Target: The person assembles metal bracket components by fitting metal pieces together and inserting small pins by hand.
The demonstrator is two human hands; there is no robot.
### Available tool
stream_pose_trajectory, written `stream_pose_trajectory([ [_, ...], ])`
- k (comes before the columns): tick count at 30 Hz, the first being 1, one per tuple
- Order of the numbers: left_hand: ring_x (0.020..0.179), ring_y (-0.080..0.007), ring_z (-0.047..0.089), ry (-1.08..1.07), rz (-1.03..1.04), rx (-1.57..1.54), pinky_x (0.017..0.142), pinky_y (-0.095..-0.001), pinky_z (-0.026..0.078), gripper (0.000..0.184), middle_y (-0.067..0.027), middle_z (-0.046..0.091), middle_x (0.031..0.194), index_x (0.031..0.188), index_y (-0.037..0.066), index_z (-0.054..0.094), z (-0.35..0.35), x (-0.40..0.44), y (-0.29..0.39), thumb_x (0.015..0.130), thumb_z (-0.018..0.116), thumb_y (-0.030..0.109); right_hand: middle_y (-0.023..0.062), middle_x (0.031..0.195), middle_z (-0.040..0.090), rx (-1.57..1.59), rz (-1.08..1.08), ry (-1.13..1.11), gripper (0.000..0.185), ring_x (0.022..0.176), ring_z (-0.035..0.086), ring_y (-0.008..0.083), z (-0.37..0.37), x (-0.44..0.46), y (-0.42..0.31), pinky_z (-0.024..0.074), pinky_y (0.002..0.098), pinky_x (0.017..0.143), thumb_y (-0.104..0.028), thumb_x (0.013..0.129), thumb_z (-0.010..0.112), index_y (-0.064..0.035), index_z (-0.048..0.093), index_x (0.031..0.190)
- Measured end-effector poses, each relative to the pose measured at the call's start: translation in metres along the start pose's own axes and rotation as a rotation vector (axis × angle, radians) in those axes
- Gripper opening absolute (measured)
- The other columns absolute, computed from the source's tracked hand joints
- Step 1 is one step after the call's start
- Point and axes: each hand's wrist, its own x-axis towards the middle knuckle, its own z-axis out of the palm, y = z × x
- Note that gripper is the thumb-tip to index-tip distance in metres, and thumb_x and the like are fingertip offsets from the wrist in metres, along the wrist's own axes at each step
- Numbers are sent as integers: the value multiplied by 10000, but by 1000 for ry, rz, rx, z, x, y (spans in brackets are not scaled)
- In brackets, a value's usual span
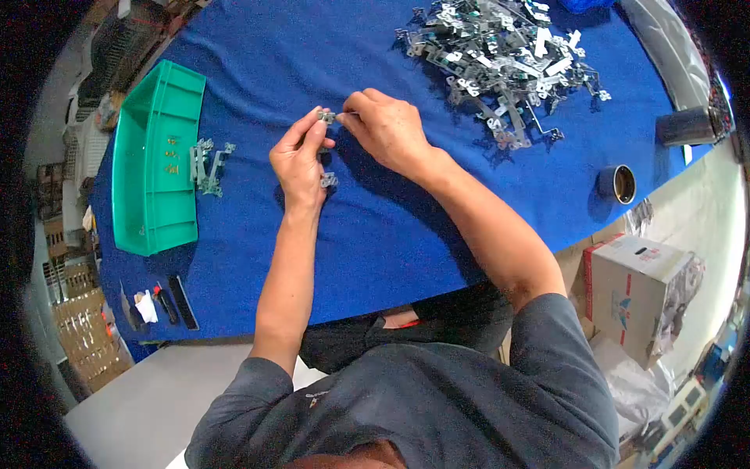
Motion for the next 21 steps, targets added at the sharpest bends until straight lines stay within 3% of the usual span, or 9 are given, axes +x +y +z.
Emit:
stream_pose_trajectory([
  [8,828,-134,683,-1,-14,-21,651,-228,562,235,-146,725,1045,1125,-65,686,-2,1,-3,894,674,-23,111,829,598,49,-24,16,113,712,621,318,-5,2,-2,501,424,619,-169,883,681,-71,644,923],
  [21,796,-108,648,-14,11,12,648,-235,565,195,-98,710,1029,1073,-24,725,-1,1,-4,880,697,-14,107,849,582,59,-44,-21,112,755,616,337,-4,1,0,501,451,637,-190,894,662,-96,633,947],
])
